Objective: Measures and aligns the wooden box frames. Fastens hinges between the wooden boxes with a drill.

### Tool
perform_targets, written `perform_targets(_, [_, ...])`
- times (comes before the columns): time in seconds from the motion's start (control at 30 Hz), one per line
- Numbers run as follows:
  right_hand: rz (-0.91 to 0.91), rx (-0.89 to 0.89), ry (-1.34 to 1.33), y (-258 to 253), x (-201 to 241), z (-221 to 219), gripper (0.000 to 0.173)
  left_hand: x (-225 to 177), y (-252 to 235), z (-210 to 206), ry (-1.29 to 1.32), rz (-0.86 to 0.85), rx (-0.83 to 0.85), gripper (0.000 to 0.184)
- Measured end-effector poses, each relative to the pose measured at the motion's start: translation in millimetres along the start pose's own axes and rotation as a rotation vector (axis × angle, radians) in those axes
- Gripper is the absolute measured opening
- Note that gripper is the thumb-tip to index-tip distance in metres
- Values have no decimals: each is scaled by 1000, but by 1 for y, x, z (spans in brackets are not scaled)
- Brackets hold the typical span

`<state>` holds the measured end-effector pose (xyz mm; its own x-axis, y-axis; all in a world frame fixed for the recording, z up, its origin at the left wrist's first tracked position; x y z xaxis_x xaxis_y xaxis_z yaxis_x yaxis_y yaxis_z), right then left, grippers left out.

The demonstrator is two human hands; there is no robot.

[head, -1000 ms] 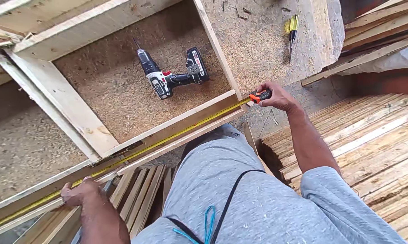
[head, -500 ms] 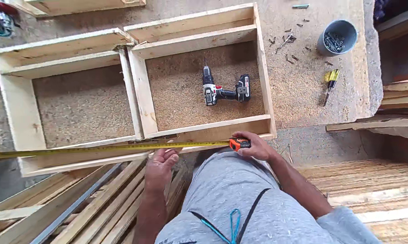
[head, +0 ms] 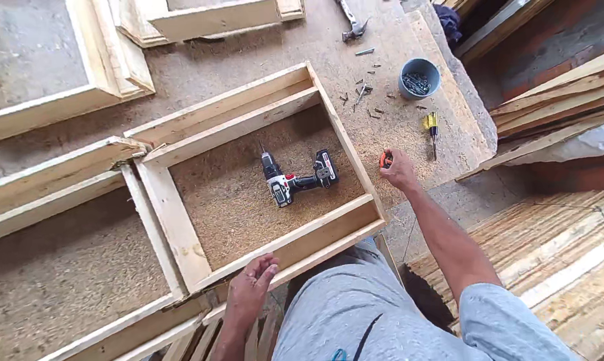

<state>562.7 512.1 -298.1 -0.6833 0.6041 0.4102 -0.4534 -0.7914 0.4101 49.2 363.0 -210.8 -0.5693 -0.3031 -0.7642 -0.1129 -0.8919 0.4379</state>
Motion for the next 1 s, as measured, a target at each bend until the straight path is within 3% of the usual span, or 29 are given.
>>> perform_targets(0.07, [66,45,33,-20,14,7,65,-32,-25,-15,-17,-87,12,35])
perform_targets(0.17, [121,-37,-25,-65,41,37,65,-89,-78,-47,-7,-265,1,30])
perform_targets(0.3, [82,-69,67,-152,65,31,87,-187,-193,-110,21,-490,-41,28])
perform_targets(0.37, [120,-47,138,-179,72,18,72,-243,-267,-143,-50,-532,-40,31])
perform_targets(0.47, [294,-64,145,-183,70,6,32,-296,-379,-188,-319,-402,13,41])
perform_targets(0.57, [339,-20,165,-180,70,9,20,-288,-464,-218,-556,-116,87,66])
perform_targets(0.63, [313,75,239,-180,75,12,19,-278,-489,-226,-678,-28,113,73])
perform_targets(0.8, [108,335,331,-181,82,17,25,-279,-484,-236,-755,-148,154,33])
perform_targets(1.0, [18,400,372,-190,88,15,15,-269,-460,-258,-787,-108,83,31])
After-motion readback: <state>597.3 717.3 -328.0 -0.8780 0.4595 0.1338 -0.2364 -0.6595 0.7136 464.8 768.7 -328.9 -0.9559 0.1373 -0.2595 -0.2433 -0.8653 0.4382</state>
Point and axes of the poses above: each hand's wrist, its own y-axis away from the middle knuckle, its own z-axis out of the back of the hand, x = y × z, the point moved 8 cm from there along -y, towards the middle knuckle, and after that the axes turned 10 degrees about -z, right-handed, at the moved point
